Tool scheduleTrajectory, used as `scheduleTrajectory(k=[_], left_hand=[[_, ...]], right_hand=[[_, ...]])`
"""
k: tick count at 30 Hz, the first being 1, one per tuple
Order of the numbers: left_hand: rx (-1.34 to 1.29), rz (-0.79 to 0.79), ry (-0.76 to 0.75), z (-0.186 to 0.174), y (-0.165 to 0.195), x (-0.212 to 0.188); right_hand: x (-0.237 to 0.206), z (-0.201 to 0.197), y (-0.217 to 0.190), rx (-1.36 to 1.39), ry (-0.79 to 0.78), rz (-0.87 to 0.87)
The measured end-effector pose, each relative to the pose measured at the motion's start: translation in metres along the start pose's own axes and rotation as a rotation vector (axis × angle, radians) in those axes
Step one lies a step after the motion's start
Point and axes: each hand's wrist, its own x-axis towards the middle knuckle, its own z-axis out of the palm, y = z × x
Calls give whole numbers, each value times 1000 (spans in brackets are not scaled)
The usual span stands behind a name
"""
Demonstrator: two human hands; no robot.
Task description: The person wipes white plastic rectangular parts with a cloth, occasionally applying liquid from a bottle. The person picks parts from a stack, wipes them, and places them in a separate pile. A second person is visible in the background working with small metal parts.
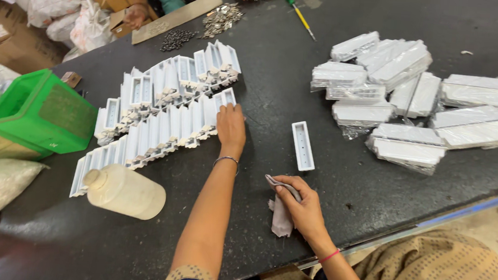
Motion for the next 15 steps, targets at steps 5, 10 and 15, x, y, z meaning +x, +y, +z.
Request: scheduleTrajectory(k=[5,10,15], left_hand=[[-395,-190,-128,-23,44,3],[-660,-443,-844,-18,104,-1],[-567,-253,-817,-10,120,-15]], right_hand=[[1,-1,1,-5,-4,-24],[-3,1,7,122,-1,87],[-5,-1,12,-17,-5,18]])
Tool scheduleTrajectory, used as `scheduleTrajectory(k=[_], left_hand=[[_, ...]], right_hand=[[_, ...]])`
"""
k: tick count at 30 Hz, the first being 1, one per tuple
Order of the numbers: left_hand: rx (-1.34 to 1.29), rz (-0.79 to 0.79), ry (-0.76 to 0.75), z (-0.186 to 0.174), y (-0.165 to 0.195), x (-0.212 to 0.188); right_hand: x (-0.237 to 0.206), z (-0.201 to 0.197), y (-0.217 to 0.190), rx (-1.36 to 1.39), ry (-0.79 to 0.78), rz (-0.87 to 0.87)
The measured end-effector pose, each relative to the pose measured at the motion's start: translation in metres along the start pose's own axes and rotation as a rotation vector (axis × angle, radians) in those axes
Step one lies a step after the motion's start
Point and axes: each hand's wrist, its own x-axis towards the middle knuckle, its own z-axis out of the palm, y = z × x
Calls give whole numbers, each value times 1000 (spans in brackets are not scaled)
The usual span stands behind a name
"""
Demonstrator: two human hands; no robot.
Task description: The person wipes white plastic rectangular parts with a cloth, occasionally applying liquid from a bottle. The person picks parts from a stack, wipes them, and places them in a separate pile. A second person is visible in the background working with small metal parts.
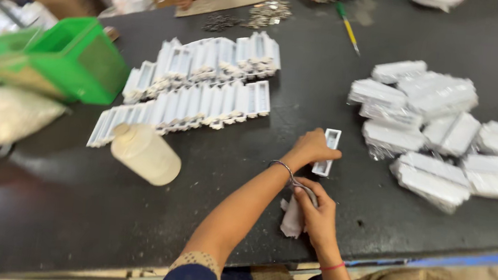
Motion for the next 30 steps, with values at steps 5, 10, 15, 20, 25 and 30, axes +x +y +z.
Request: scheduleTrajectory(k=[5,10,15,20,25,30], left_hand=[[-1002,56,-83,-18,-50,-19],[-1692,32,-6,-44,-125,-76],[-2082,-82,128,-48,-152,-97],[-2094,116,66,-41,-149,-91],[-2017,73,73,-46,-133,-91],[-1918,137,67,-53,-120,-99]], right_hand=[[1,-1,5,129,-22,109],[3,0,11,32,1,50],[5,2,16,-45,21,33],[4,9,18,-140,26,31],[22,20,-2,-129,39,93],[70,46,-46,-473,33,-215]])
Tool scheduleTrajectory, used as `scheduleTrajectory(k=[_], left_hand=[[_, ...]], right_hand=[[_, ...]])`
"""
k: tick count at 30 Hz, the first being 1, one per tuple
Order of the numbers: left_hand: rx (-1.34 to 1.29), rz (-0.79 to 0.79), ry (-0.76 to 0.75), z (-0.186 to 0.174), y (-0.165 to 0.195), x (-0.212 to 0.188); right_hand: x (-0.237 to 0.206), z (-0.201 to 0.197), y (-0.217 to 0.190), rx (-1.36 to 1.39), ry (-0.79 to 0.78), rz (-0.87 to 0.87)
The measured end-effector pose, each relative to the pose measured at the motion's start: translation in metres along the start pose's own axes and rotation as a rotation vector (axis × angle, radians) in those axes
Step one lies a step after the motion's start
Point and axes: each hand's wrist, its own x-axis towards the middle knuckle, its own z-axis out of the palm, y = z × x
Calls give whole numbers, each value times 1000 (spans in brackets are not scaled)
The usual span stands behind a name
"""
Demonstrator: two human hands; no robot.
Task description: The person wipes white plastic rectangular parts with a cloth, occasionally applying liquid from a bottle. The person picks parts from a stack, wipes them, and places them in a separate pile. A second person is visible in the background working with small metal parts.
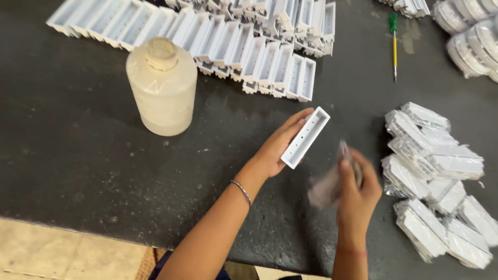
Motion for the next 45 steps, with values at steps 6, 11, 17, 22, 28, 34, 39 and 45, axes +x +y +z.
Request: scheduleTrajectory(k=[6,11,17,22,28,34,39,45], left_hand=[[15,-5,-18,3,-3,3],[0,60,15,-5,-18,6],[-39,159,46,-12,-21,14],[-92,85,-23,-5,-24,6],[-93,77,-4,-2,-22,4],[-49,115,75,-11,-25,7],[-2,223,49,4,-25,5],[253,237,93,23,-19,-9]], right_hand=[[37,30,-32,-354,-73,-442],[22,43,-36,-436,-48,-437],[-42,58,-38,-397,-130,-475],[-7,44,-37,-409,-41,-478],[0,46,-38,-425,-27,-516],[-72,56,-34,-336,-102,-352],[-48,29,-36,-198,-67,-187],[19,24,-33,-155,154,-107]])
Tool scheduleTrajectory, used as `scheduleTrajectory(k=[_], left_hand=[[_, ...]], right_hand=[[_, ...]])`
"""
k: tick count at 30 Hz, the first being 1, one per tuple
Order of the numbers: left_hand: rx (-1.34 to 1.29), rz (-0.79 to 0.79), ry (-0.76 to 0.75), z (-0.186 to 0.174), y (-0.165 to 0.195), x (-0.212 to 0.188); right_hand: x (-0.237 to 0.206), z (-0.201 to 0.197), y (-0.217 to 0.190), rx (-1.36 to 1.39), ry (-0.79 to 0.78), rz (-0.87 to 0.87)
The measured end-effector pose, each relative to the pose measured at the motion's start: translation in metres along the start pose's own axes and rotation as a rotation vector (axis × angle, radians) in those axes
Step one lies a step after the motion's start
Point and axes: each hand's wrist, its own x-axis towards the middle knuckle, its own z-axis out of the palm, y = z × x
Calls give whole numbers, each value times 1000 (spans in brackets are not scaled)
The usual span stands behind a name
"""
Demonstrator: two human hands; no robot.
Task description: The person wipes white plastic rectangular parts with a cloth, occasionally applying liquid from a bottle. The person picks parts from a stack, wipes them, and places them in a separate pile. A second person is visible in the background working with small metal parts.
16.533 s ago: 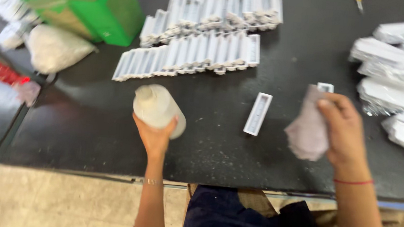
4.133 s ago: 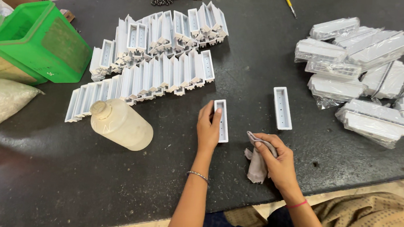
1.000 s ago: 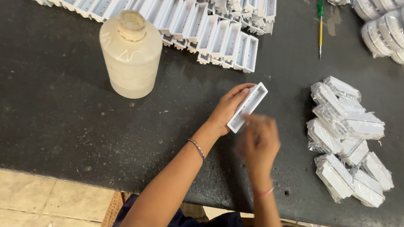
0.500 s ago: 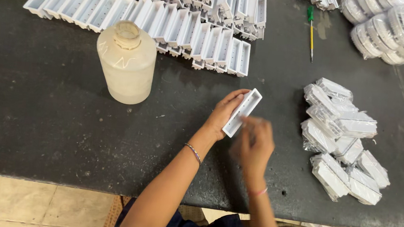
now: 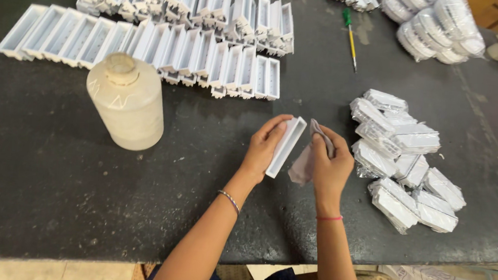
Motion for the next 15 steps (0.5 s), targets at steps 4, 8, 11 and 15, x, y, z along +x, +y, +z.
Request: scheduleTrajectory(k=[4,8,11,15], left_hand=[[-25,-4,-28,5,1,-4],[-30,-20,-13,-1,-3,-4],[-17,-17,6,-4,-7,-3],[-49,1,45,-8,-6,2]], right_hand=[[4,13,0,-130,16,-102],[2,19,-3,-163,-37,-279],[-1,18,-4,-182,-97,-367],[-26,13,-9,-226,-233,-452]])
